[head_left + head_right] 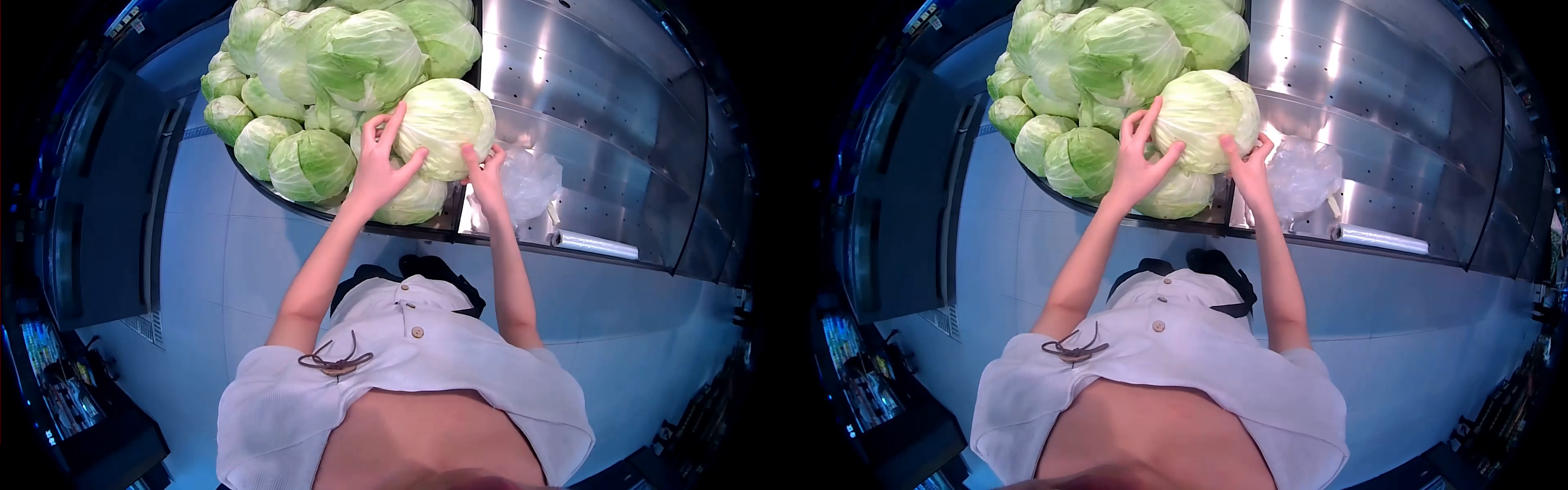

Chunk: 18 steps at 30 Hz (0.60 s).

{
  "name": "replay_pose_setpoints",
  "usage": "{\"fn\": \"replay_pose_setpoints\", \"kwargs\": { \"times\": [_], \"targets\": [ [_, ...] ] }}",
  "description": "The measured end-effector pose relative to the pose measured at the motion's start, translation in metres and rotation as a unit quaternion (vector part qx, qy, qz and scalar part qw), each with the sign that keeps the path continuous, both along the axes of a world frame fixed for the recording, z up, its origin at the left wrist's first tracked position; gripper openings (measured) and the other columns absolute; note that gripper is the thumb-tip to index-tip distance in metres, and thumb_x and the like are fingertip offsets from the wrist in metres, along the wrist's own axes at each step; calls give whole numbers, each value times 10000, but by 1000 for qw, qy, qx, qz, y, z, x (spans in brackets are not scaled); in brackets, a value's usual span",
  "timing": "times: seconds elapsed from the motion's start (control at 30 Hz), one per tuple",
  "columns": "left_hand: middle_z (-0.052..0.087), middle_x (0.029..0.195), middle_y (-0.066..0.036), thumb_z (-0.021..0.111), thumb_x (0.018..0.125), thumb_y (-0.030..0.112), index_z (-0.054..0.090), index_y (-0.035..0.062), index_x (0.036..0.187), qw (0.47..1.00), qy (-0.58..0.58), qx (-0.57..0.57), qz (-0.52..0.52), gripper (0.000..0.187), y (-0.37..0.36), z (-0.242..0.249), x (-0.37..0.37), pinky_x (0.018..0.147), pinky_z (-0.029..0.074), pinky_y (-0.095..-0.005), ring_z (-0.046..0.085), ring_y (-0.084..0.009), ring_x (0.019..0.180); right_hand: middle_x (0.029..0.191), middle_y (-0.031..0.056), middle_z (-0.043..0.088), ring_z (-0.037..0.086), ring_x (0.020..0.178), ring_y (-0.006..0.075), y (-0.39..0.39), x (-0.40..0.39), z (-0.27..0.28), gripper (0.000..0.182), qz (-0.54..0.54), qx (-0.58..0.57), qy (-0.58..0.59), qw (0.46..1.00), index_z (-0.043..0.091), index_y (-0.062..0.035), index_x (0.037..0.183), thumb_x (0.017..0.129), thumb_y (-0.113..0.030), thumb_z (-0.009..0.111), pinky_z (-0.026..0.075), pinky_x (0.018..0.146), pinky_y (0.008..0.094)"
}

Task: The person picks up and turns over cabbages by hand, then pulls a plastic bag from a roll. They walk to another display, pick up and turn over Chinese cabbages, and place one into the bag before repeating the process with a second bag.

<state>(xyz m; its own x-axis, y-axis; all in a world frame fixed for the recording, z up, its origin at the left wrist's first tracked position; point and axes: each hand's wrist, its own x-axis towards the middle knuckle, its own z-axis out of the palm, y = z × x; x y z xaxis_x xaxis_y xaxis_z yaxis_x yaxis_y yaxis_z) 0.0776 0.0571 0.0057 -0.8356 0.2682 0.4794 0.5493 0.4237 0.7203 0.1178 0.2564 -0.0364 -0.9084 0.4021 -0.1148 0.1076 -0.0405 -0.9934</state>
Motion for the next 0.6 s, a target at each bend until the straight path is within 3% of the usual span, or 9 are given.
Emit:
{"fn": "replay_pose_setpoints", "kwargs": {
  "times": [0.07, 0.1, 0.23, 0.4, 0.53, 0.6],
  "targets": [
    [421, 1256, -174, 747, 795, 272, 394, 140, 1468, 1000, -14, 4, 13, 770, 3, 1, 4, 995, 412, -377, 477, -311, 1144, 1096, 172, 539, 579, 837, 152, 14, 0, -7, 878, 43, -40, -2, 998, 151, -37, 1375, 841, -418, 735, 496, 620, 266],
    [415, 1283, -180, 739, 812, 274, 379, 114, 1472, 1000, -22, 6, 8, 769, 4, 2, 6, 1001, 405, -382, 461, -312, 1172, 1050, 120, 551, 552, 768, 112, 17, 0, -10, 774, 44, -51, 9, 998, 222, -43, 1385, 875, -359, 711, 478, 598, 248],
    [429, 1330, -175, 711, 853, 201, 377, 65, 1461, 999, 15, 10, 50, 707, 7, 1, 15, 985, 417, -365, 480, -267, 1165, 970, 56, 556, 532, 748, 82, 35, 1, -30, 563, 118, -14, 57, 991, 429, -7, 1292, 905, -328, 680, 459, 624, 220],
    [476, 1305, -188, 672, 885, 168, 483, 33, 1342, 986, 17, 68, 154, 513, -4, -15, 44, 1016, 387, -386, 476, -304, 1180, 890, 8, 558, 519, 728, 68, 47, 12, -43, 498, 149, -49, 59, 986, 435, -21, 1308, 932, -267, 649, 444, 654, 215],
    [630, 1023, -131, 654, 878, 59, 604, -5, 1128, 976, 62, 46, 202, 263, -13, -31, 80, 878, 467, -349, 592, -242, 964, 819, 7, 555, 524, 718, 88, 55, 44, -27, 328, 158, 5, 74, 985, 505, -25, 1261, 968, -151, 580, 443, 713, 235],
    [662, 868, -95, 642, 876, 20, 641, -18, 1028, 984, 20, 39, 171, 156, -14, -32, 99, 759, 507, -314, 645, -190, 804, 851, 7, 546, 512, 744, 88, 66, 64, -26, 358, 57, 70, 116, 989, 522, -39, 1243, 920, -137, 644, 434, 715, 225]
  ]
}}
